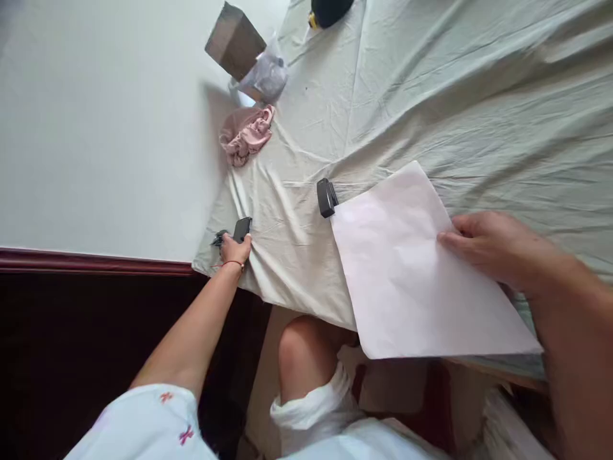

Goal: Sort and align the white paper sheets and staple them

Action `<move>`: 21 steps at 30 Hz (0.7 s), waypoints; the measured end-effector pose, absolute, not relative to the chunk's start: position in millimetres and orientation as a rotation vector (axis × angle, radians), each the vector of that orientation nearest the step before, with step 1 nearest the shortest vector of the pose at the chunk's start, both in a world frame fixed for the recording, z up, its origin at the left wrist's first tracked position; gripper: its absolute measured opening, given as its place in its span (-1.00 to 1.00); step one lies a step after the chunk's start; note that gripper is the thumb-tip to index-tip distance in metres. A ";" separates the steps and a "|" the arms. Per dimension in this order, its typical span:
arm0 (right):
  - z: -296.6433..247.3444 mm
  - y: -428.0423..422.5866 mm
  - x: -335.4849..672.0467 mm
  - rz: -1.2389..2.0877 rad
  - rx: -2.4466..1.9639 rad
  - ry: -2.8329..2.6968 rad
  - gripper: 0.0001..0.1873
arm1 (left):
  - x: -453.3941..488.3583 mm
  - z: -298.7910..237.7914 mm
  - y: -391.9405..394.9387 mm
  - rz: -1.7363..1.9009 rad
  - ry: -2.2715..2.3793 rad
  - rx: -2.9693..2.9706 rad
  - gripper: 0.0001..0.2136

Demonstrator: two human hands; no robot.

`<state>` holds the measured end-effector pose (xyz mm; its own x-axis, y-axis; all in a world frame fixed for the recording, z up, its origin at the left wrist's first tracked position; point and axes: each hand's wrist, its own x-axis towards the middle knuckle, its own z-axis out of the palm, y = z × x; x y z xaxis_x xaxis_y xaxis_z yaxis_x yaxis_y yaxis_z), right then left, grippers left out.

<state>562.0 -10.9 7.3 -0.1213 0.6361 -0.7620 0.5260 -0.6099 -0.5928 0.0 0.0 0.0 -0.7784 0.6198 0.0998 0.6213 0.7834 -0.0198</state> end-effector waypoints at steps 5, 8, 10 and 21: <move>15.5 -12.6 561.1 1.838 -1.979 -1.365 -0.67 | -13.6 12.1 6.8 0.025 -2.860 -1.088 -0.29; 23.5 -11.8 556.9 1.784 -2.055 -1.367 -0.68 | -19.2 16.0 5.1 0.062 -2.834 -1.154 -0.31; 24.7 -11.1 557.1 1.757 -2.064 -1.401 -0.68 | -21.8 17.2 3.5 0.080 -2.822 -1.185 -0.29; 20.2 -9.3 560.9 1.729 -2.077 -1.508 -0.69 | -29.3 18.1 4.7 0.109 -2.799 -1.245 -0.29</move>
<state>560.9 -9.3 20.2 -0.0984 0.6802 -0.7264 0.6272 -0.5243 -0.5759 -29.3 4.7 18.1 -0.6677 0.7433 0.0412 0.7379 0.6681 -0.0959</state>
